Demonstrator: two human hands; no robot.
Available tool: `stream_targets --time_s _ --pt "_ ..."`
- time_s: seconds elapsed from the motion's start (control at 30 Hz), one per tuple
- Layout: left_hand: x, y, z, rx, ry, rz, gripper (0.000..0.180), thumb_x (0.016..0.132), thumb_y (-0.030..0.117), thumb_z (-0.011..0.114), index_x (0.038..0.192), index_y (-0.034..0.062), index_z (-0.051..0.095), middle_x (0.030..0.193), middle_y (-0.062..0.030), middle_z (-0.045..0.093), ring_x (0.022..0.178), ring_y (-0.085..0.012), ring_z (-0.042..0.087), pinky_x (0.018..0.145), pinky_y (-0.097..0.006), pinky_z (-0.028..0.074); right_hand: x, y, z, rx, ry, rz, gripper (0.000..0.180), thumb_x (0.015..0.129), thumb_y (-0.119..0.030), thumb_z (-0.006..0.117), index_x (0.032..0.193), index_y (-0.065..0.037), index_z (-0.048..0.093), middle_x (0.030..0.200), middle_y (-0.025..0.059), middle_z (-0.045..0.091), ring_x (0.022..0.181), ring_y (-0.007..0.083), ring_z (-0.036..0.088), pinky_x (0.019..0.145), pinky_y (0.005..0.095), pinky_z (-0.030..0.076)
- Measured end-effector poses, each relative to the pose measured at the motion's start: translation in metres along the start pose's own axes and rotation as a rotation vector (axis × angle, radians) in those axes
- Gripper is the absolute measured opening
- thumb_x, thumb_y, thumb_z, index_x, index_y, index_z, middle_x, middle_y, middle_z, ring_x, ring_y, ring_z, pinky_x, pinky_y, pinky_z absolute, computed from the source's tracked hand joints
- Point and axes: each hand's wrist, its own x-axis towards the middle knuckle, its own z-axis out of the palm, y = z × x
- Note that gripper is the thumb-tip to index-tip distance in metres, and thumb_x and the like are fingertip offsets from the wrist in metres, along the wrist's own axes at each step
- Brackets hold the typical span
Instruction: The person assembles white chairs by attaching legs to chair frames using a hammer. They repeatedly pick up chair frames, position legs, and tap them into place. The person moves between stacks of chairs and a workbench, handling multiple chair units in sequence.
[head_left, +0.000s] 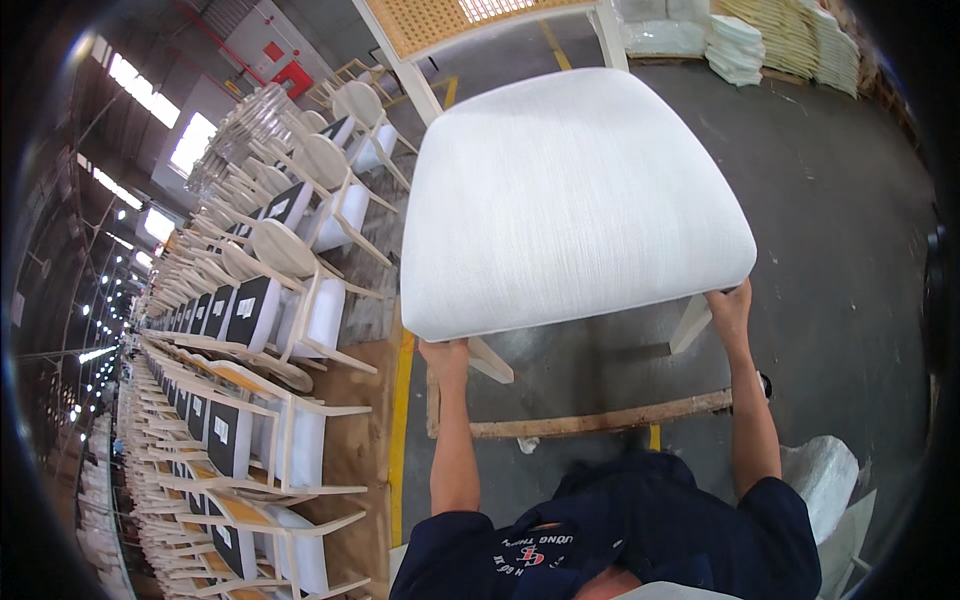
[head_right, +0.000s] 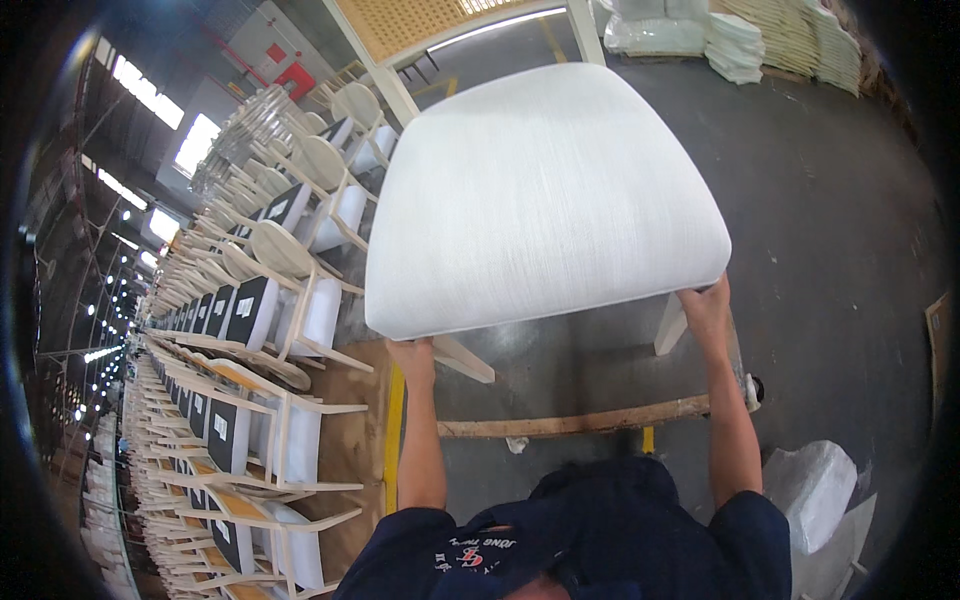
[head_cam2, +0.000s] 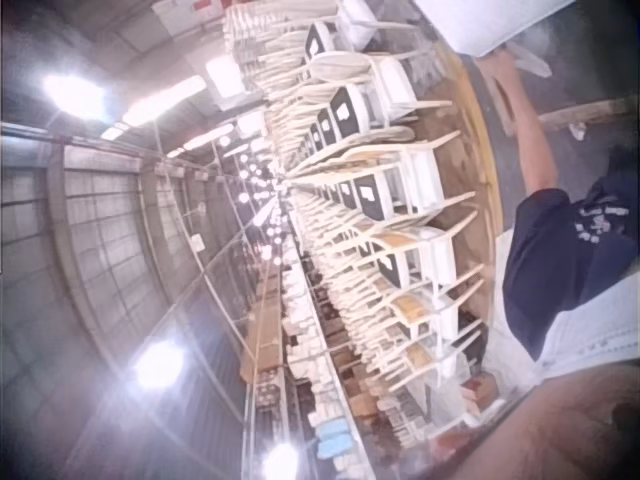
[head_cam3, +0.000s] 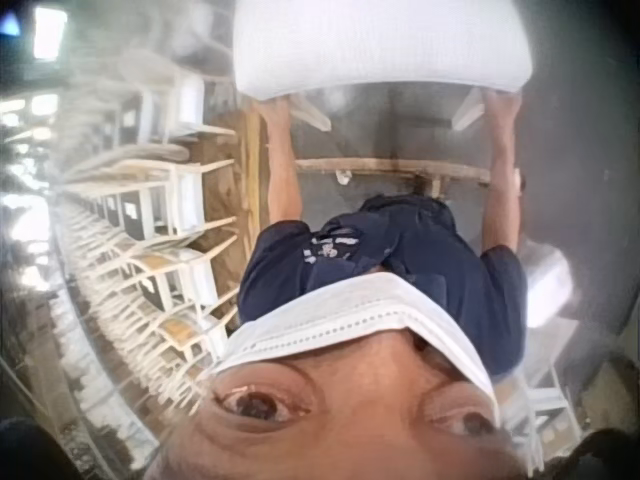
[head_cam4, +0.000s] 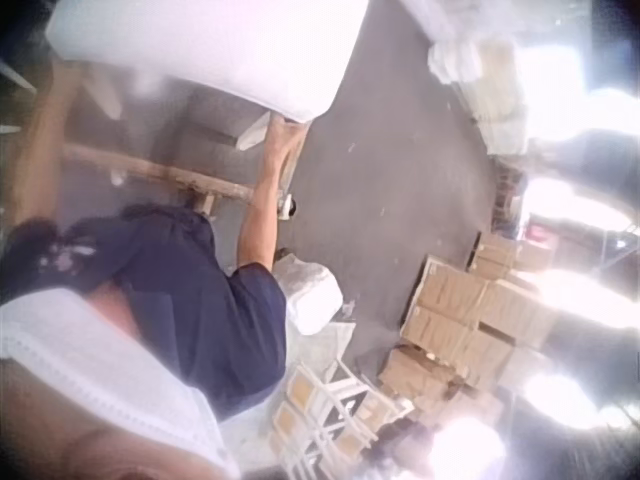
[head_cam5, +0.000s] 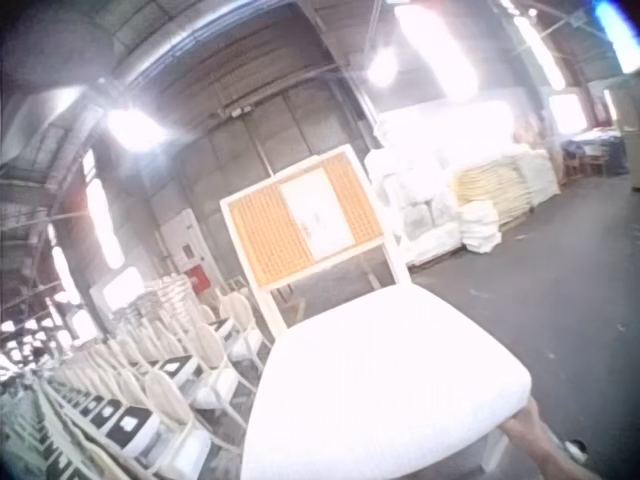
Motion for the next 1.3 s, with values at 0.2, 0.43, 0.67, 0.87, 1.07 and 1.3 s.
stream_targets --time_s 0.2,0.43,0.67,0.87,1.07,1.3 --pt "0.004 -0.002 -0.001 -0.014 0.014 0.018 0.045 0.071 -0.009 0.069 0.114 -0.0019 0.056 0.108 -0.0083 0.061 0.098 -0.0171 0.059 0.086 -0.031 0.047 0.002 -0.008 0.003 -0.021 0.000 -0.009 0.040 0.075 -0.006 0.072 0.111 0.003 0.057 0.103 0.0081 0.064 0.097 0.0160 0.060 0.085 0.0310 0.046" --pt "0.001 0.000 -0.005 0.052 -0.032 -0.078 0.045 0.076 -0.006 0.069 0.117 -0.0025 0.053 0.114 -0.0113 0.059 0.099 -0.0184 0.059 0.084 -0.031 0.048 -0.003 -0.021 0.000 -0.038 0.017 -0.017 0.040 0.075 -0.007 0.073 0.111 0.002 0.058 0.104 0.0075 0.064 0.096 0.0159 0.060 0.085 0.0314 0.047" --pt "-0.032 -0.031 0.042 0.079 0.376 0.208 0.060 0.083 0.010 0.070 0.132 -0.0059 0.038 0.132 -0.0228 0.044 0.118 -0.0307 0.049 0.102 -0.041 0.037 -0.020 -0.025 -0.008 -0.069 0.030 -0.028 0.038 0.076 -0.005 0.071 0.111 0.003 0.058 0.103 0.0082 0.065 0.097 0.0168 0.060 0.084 0.0324 0.048" --pt "0.075 -0.085 -0.044 0.868 0.112 0.211 0.070 0.089 0.021 0.068 0.140 -0.0064 0.030 0.136 -0.0206 0.043 0.128 -0.0310 0.042 0.108 -0.043 0.033 -0.134 -0.112 0.058 -0.148 -0.150 -0.084 0.049 0.079 -0.012 0.070 0.123 0.000 0.053 0.115 0.0171 0.061 0.109 0.0238 0.060 0.091 0.0359 0.048" --pt "-0.031 -0.061 -0.032 -0.424 -0.425 -0.354 0.074 0.087 0.034 0.068 0.145 0.0056 0.030 0.139 -0.0119 0.045 0.126 -0.0286 0.045 0.106 -0.044 0.037 -0.210 0.045 -0.068 -0.039 -0.670 0.757 0.046 0.083 -0.022 0.068 0.122 -0.001 0.057 0.109 0.0103 0.065 0.096 0.0192 0.063 0.083 0.0329 0.051" --pt "-0.021 -0.031 -0.005 0.268 0.003 -0.161 0.040 0.081 0.000 0.065 0.118 -0.0088 0.055 0.115 -0.0165 0.059 0.102 -0.0257 0.058 0.093 -0.040 0.047 -0.353 0.293 -0.219 -0.968 0.161 0.822 0.054 0.080 -0.026 0.065 0.122 0.006 0.052 0.104 0.0234 0.064 0.089 0.0407 0.063 0.081 0.0444 0.049"
